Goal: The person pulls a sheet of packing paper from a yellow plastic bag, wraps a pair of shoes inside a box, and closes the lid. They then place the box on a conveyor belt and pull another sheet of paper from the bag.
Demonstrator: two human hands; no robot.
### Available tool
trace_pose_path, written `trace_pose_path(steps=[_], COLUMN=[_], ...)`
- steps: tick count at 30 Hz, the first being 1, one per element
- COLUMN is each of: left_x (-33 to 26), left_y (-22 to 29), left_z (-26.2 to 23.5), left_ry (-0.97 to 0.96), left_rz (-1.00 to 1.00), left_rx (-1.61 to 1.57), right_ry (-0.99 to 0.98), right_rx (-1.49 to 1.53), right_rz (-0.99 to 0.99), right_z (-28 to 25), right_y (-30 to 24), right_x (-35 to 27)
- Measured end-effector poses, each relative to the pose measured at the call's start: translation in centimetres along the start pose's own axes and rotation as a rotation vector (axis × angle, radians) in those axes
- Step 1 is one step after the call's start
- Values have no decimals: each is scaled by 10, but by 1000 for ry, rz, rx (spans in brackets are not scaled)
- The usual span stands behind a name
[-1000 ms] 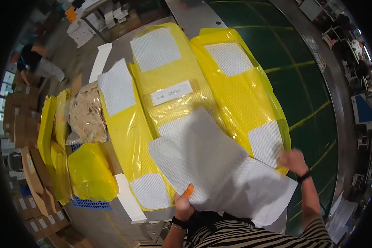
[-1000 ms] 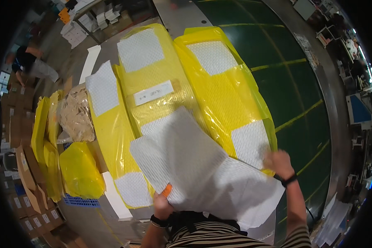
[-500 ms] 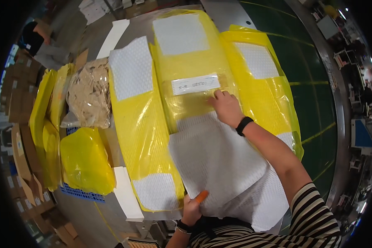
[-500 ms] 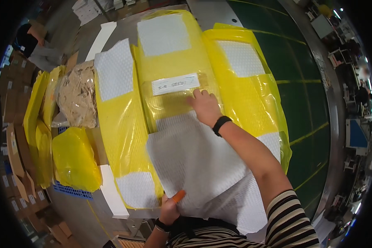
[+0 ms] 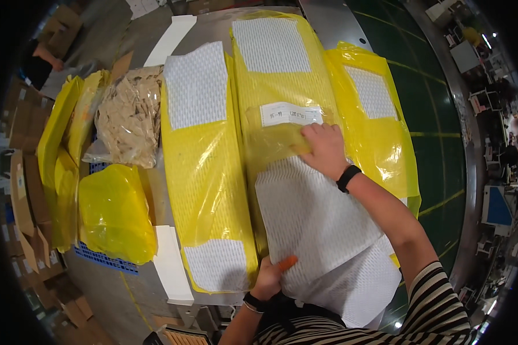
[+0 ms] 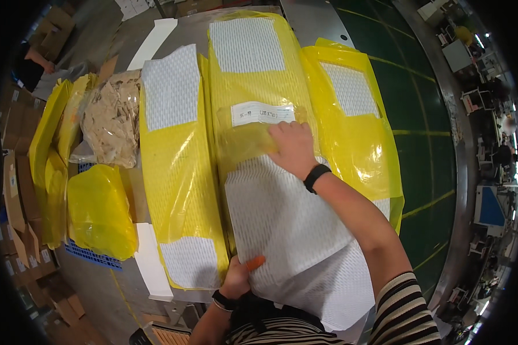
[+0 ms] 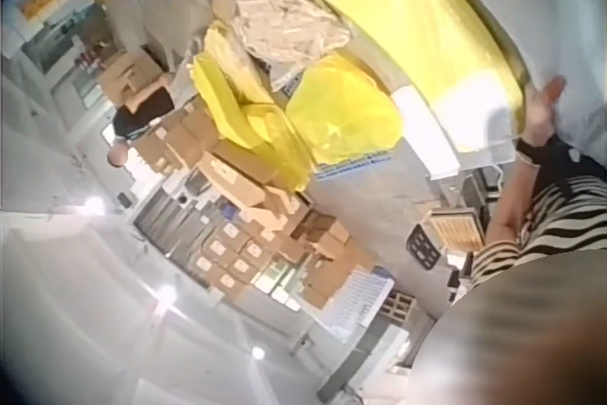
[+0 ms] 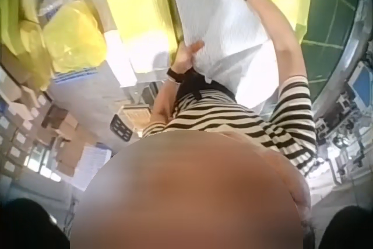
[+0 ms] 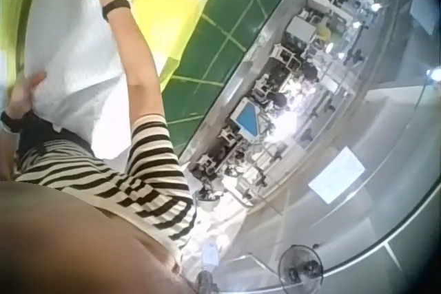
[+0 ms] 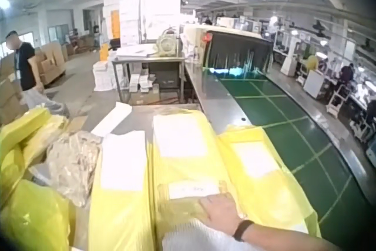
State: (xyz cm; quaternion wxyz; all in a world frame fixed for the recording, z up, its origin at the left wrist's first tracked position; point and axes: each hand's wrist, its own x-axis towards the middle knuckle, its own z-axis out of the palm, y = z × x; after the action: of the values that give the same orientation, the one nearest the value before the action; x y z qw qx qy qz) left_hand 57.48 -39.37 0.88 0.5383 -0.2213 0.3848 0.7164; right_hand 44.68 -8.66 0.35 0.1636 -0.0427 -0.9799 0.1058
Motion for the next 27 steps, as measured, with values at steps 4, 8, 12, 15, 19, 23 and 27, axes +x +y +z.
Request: trace_pose_path(steps=[4, 8, 12, 15, 19, 23, 27], left_x=[-2, -6, -10, -2, 15, 18, 23], left_y=[3, 8, 10, 16, 28, 55, 61], left_z=[4, 13, 13, 14, 7, 20, 20], left_ry=[-11, 1, 17, 105, 91, 206, 169], left_rz=[-54, -54, -57, -44, 3, 58, 37], left_rx=[-42, -6, 51, 166, -163, -49, -164], right_ry=[30, 73, 2, -36, -58, 8, -116], right_rx=[16, 109, 84, 64, 38, -90, -166], right_rz=[-90, -167, -257, -293, -315, -373, -122], right_z=[15, 31, 24, 23, 18, 7, -17], right_y=[-25, -41, -51, -56, -56, -25, 23], right_x=[13, 22, 29, 35, 38, 41, 29])
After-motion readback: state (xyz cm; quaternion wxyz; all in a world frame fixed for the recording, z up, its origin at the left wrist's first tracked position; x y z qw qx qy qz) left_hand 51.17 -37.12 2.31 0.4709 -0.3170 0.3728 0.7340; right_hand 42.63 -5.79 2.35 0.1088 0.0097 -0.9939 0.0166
